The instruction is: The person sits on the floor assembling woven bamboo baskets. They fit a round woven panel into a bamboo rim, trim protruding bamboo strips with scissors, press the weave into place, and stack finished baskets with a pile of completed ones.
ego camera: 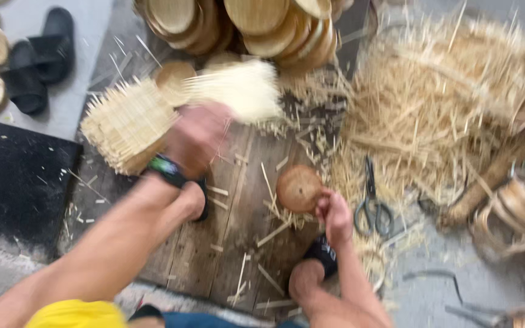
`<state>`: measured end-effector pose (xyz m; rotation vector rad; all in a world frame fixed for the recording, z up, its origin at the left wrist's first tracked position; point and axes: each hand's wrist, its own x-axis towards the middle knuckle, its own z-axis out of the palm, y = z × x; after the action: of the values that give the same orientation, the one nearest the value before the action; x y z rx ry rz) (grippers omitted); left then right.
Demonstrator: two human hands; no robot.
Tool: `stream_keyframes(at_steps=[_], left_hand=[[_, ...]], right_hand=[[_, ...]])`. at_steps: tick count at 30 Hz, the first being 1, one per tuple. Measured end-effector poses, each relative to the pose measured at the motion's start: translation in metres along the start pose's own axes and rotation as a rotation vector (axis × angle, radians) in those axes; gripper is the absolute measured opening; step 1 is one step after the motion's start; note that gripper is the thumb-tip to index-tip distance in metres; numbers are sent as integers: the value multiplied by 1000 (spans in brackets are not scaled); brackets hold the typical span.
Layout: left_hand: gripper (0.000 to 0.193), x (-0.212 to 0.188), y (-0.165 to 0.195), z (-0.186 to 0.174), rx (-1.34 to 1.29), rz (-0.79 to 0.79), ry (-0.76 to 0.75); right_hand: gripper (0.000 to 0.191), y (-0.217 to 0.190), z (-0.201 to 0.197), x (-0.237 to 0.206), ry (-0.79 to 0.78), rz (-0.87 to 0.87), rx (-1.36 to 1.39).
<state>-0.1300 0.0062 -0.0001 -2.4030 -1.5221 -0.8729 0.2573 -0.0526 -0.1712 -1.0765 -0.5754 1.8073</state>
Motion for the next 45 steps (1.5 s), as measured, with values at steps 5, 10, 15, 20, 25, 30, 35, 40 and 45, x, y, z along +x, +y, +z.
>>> stream_keyframes(at_steps=[5, 10, 15, 20, 25, 30, 35, 40, 45], left_hand=[[41, -46, 144, 83, -289, 183, -251], [44, -78, 170, 109, -577, -162, -293], [40, -68, 122, 158, -818, -1267, -360], [24, -74, 101, 174, -1142, -1453, -446], [27, -81, 100, 168, -987, -1489, -530], [29, -96, 83, 151, -863, -1437, -487], [51, -110, 80, 149, -1115, -1574, -360], [81, -105, 75, 140, -827, -1530, -314], [72, -86, 87, 128, -643, -1279, -142]], right_hand=[[30, -13, -5, 4, 68, 108, -9], [25, -5, -14, 13, 204, 59, -470], [27, -1, -13, 17, 249, 39, -435], [29, 0, -7, 16, 288, 51, -482], [32, 3, -5, 17, 284, -7, -639], [32, 29, 14, 25, 192, -63, -674], [35, 33, -9, 23, 355, -363, -741], [26, -32, -124, -40, 776, -96, -883], [30, -22, -153, -88, 520, 434, -1218]])
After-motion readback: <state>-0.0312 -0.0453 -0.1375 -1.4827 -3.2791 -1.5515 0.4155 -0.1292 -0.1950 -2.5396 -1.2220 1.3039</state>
